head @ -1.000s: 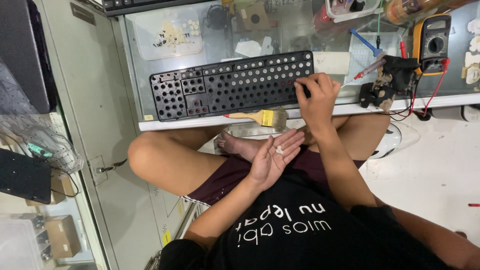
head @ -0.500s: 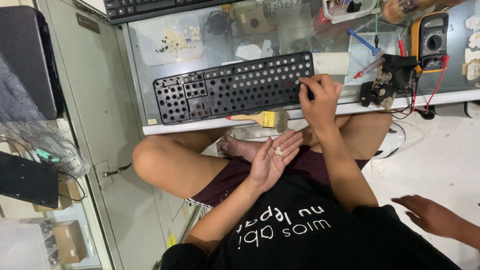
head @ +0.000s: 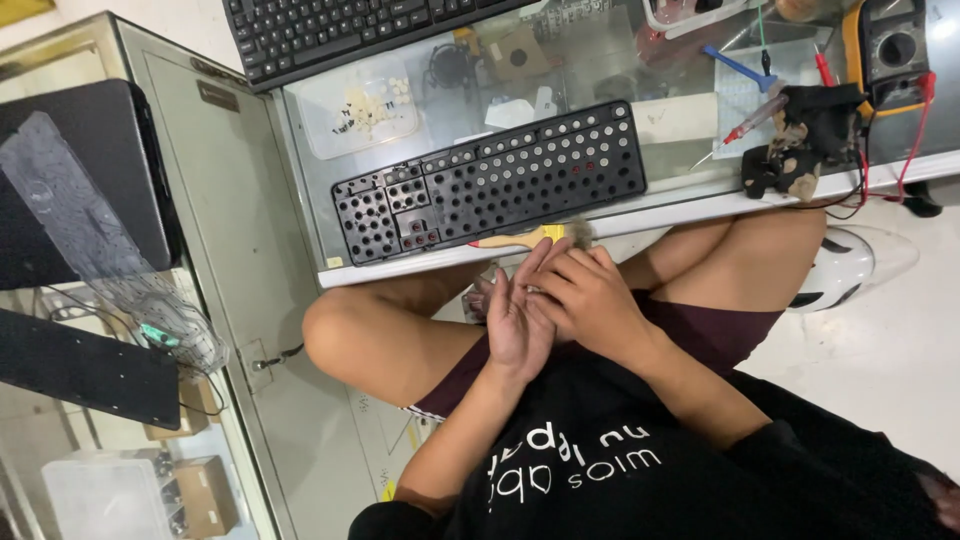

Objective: Installing individual keycaps onto a keyboard frame at a repair bench.

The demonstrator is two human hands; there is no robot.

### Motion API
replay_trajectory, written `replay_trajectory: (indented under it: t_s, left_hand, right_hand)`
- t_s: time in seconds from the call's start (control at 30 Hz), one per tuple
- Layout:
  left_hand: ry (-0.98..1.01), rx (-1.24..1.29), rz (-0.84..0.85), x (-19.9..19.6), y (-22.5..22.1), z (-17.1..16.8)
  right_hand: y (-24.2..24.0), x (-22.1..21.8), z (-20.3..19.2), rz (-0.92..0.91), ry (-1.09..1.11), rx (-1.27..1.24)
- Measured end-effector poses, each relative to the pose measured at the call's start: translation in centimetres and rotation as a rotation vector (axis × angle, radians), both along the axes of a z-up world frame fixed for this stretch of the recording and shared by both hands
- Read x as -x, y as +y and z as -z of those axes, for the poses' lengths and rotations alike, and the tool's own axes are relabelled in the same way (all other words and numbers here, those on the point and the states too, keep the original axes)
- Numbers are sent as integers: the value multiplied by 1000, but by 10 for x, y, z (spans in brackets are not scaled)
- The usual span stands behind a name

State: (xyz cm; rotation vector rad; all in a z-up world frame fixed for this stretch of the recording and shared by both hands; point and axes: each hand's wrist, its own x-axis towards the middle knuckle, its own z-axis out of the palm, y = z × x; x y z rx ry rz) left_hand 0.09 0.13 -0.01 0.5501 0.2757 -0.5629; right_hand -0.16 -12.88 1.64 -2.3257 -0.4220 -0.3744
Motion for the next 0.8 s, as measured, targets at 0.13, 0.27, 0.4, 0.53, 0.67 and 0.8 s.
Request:
replay_trajectory:
  t_s: [0.13, 0.27, 0.4, 0.53, 0.67, 0.8]
  left_hand:
    - [7, -48, 31, -3, 6, 4]
    - [-57, -91, 199, -20, 8, -7]
    - [-93, -114, 397, -46, 3, 4]
    - [-110, -65, 505, -69, -3, 3]
    - [-72, -30, 446, -76, -2, 4]
    - [-79, 28, 337, -75, 2, 14]
  right_hand:
    - [7, 6, -1, 59, -16, 1]
    - [11, 14, 9, 165, -108, 89]
    - [12, 8, 3, 303, -159, 125]
    - [6, -4, 8, 369, -138, 86]
    - [1, -16, 15, 353, -134, -72]
    - [4, -22, 17, 336, -105, -254]
